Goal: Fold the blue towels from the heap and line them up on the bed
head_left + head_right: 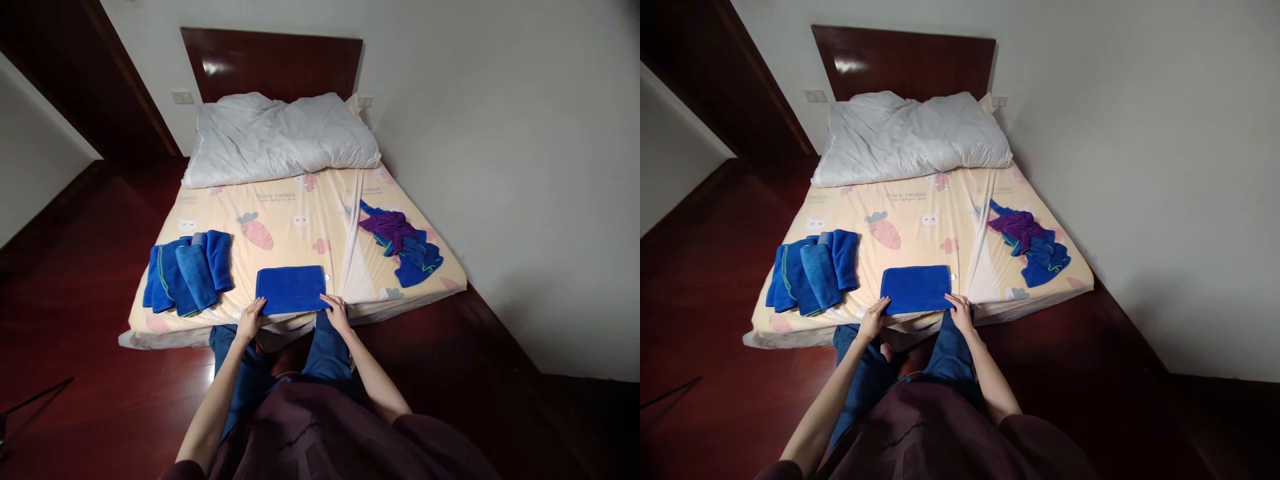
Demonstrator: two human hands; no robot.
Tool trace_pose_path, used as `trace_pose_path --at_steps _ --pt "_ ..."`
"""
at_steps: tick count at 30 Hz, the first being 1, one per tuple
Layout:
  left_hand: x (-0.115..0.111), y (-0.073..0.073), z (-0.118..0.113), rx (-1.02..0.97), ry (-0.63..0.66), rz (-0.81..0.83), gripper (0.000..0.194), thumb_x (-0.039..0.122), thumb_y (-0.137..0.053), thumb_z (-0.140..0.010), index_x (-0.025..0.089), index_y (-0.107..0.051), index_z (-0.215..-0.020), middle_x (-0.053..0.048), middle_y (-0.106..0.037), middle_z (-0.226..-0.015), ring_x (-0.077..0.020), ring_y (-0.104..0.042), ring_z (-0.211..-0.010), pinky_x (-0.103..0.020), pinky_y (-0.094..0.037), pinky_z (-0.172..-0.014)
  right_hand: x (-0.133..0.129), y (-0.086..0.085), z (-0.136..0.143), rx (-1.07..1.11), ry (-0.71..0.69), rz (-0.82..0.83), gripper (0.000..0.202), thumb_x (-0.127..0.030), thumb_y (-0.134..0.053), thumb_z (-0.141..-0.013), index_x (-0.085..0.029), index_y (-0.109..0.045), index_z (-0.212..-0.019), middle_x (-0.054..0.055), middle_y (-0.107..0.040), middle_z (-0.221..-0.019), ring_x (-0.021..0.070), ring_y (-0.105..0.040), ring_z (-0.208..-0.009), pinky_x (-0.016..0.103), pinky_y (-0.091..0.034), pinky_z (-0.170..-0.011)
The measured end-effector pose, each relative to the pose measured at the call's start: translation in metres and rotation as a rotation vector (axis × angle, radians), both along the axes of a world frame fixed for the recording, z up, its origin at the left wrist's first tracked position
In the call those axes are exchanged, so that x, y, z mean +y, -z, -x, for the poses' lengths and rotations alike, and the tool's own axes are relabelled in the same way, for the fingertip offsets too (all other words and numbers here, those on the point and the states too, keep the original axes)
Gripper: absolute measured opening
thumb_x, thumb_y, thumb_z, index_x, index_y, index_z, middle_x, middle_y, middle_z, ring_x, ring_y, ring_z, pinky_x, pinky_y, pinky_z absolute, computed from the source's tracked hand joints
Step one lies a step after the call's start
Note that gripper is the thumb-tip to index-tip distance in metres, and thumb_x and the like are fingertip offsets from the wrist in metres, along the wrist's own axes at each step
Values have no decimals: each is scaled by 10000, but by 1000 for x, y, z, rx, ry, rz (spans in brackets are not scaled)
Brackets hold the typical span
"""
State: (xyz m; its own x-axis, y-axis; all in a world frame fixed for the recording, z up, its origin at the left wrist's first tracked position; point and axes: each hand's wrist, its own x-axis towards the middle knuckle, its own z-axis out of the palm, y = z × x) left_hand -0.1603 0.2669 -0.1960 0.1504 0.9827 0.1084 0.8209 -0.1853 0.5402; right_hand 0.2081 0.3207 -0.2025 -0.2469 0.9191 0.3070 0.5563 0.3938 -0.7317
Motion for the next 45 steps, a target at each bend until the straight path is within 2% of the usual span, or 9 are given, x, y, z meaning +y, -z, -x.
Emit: trace_pose_path --at_steps 4,9,17,22,29,35,40,43,45 --pt "-1 -1 8 -147 9 -33 722 -15 -403 -678 165 -571 -1356 -81 -539 -1483 -211 -452 -1419 -468 -369 -1211 6 2 -2 138 33 68 443 -125 -517 -855 -268 -714 -1226 42 -703 -1272 225 -613 -1210 456 -457 -1098" --pt "-3 -4 9 -306 -153 -46 722 19 -437 -629 171 -609 -1313 -90 -631 -1363 -238 -545 -1323 -477 -412 -1174 16 8 2 365 99 224 448 -184 -563 -762 -200 -717 -1182 98 -719 -1212 253 -653 -1162 451 -488 -1063" --pt "6 -10 3 -414 -397 -3 386 339 -547 -818 172 -707 -1128 -128 -711 -1068 -297 -639 -1068 -484 -514 -990 23 10 3 432 190 272 306 -366 -645 -776 -172 -735 -996 107 -752 -1046 258 -708 -941 393 -569 -866" --pt "9 -10 1 -469 -534 44 508 579 -537 -863 156 -663 -1115 -113 -717 -934 -268 -685 -884 -431 -548 -867 25 14 8 488 300 295 410 -523 -665 -799 -156 -704 -979 129 -754 -960 267 -716 -895 391 -580 -805" --pt "12 -11 -1 -526 -590 85 492 630 -580 -830 190 -633 -1044 -54 -728 -803 -231 -707 -775 -356 -551 -769 24 13 10 539 334 321 422 -535 -701 -766 -173 -659 -976 111 -752 -879 252 -725 -831 364 -579 -740" --pt "11 -13 -3 -499 -588 55 451 608 -592 -829 200 -646 -1012 -65 -728 -850 -250 -704 -812 -409 -552 -833 20 8 10 536 352 323 406 -533 -709 -743 -187 -649 -948 86 -747 -837 243 -717 -806 351 -567 -721" --pt "7 -29 -7 -378 -562 -159 496 557 -575 -880 172 -616 -1189 -158 -667 -1157 -314 -631 -1114 -502 -498 -999 17 -4 8 517 481 275 439 -545 -664 -769 -167 -656 -992 104 -729 -921 241 -680 -837 363 -543 -742" --pt "5 -46 -15 -177 -340 -325 454 451 -518 -959 181 -569 -1321 -167 -585 -1347 -301 -536 -1290 -500 -427 -1107 11 -23 12 417 525 126 379 -478 -609 -847 -173 -668 -1065 115 -708 -1051 244 -653 -940 403 -529 -851" --pt "6 -55 -24 -61 -134 -322 447 390 -480 -990 207 -525 -1396 -140 -535 -1448 -278 -472 -1375 -479 -398 -1146 4 -40 18 280 408 -19 317 -388 -589 -894 -193 -686 -1124 117 -691 -1158 253 -633 -1077 427 -498 -971"
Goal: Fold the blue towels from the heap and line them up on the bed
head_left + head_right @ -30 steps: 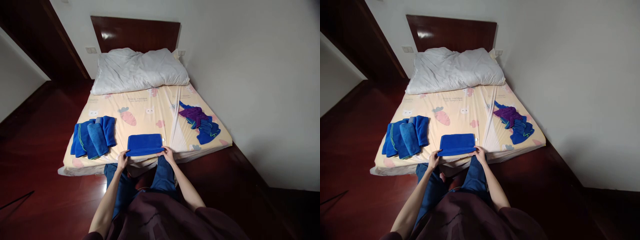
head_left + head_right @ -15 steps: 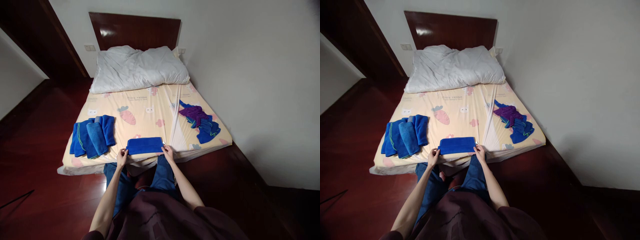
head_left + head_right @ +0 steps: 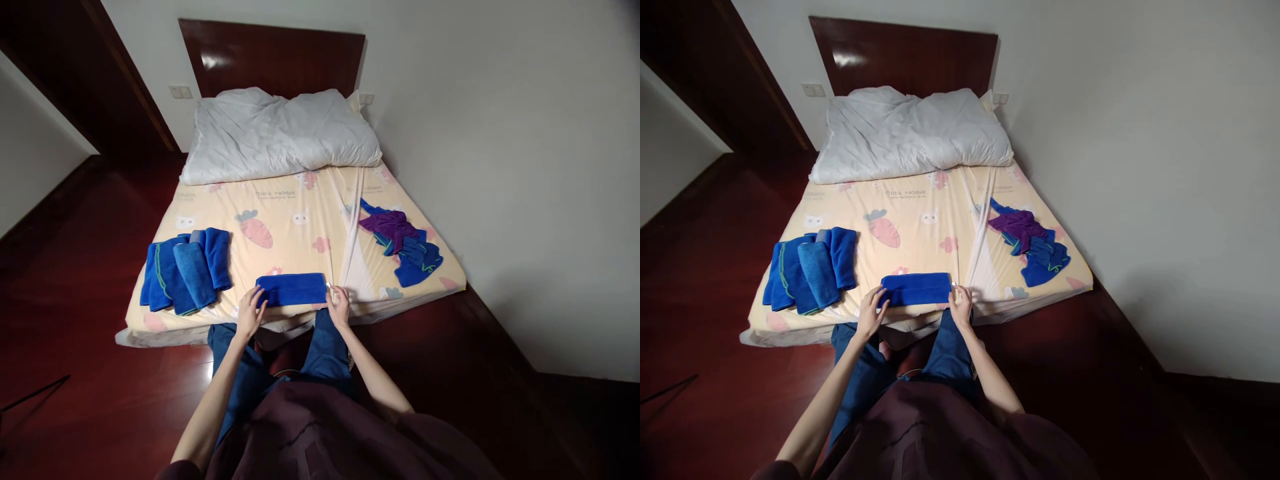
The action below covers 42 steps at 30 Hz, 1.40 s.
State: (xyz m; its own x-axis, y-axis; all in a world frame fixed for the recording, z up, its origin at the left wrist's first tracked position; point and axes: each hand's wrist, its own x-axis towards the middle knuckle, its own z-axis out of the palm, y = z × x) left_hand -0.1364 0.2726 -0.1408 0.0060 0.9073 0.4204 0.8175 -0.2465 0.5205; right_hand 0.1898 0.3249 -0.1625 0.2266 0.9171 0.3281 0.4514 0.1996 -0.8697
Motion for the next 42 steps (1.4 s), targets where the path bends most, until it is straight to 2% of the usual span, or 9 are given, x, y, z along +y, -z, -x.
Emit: trace_pose_path --at_steps 3,6,13,17,24,27,30,34,42 --pt "5 -1 -16 175 203 77 489 355 -448 -1001 214 -467 -1469 -113 -451 -1550 -266 -356 -1473 -478 -347 -1192 -8 -17 14 -254 -296 -104 363 -283 -547 -939 -229 -658 -1281 104 -645 -1329 244 -562 -1268 434 -425 -1103" --pt "12 12 -25 271 231 173 547 305 -456 -975 192 -423 -1509 -113 -386 -1594 -274 -297 -1505 -495 -286 -1226 -11 -14 24 -457 -485 -82 464 -233 -524 -944 -241 -580 -1404 81 -571 -1457 244 -475 -1387 447 -382 -1146" --pt "15 37 -2 312 174 251 665 113 -417 -872 169 -395 -1535 -116 -357 -1604 -274 -290 -1508 -505 -232 -1244 -5 18 6 -546 -432 34 518 -189 -488 -944 -257 -535 -1455 64 -533 -1496 239 -471 -1404 470 -355 -1164" --pt "18 40 9 328 138 273 689 53 -371 -849 149 -405 -1531 -129 -380 -1589 -279 -306 -1499 -506 -248 -1240 0 23 6 -546 -392 65 557 -150 -527 -893 -240 -550 -1443 84 -542 -1487 265 -488 -1375 486 -383 -1126" --pt "27 37 7 331 121 320 682 14 -312 -856 125 -420 -1521 -176 -417 -1556 -286 -351 -1476 -527 -275 -1228 21 22 22 -567 -363 137 580 -194 -655 -845 -224 -577 -1419 131 -564 -1458 365 -497 -1302 568 -344 -1089" --pt "17 38 12 347 136 316 670 18 -316 -861 135 -443 -1508 -176 -434 -1545 -289 -368 -1466 -531 -285 -1225 13 22 12 -566 -405 133 532 -142 -628 -849 -259 -628 -1368 99 -613 -1410 364 -516 -1272 559 -344 -1078" --pt "-3 41 18 343 184 307 670 17 -329 -857 154 -458 -1499 -143 -425 -1559 -277 -361 -1472 -518 -280 -1232 -8 27 -4 -573 -443 103 606 -52 -541 -836 -298 -611 -1385 52 -622 -1404 333 -533 -1253 539 -369 -1059" --pt "-19 44 22 226 219 309 743 7 -363 -801 186 -421 -1520 -87 -405 -1584 -236 -329 -1493 -486 -301 -1230 -22 33 -14 -484 -413 111 660 -21 -487 -807 -300 -595 -1396 32 -638 -1383 290 -558 -1227 505 -425 -1032" --pt "-3 40 37 -138 221 325 676 84 -470 -707 195 -589 -1363 -98 -585 -1429 -258 -508 -1357 -524 -402 -1159 4 32 -16 -268 -428 188 551 -73 -497 -779 -272 -662 -1265 36 -701 -1238 255 -588 -1183 458 -459 -1038"
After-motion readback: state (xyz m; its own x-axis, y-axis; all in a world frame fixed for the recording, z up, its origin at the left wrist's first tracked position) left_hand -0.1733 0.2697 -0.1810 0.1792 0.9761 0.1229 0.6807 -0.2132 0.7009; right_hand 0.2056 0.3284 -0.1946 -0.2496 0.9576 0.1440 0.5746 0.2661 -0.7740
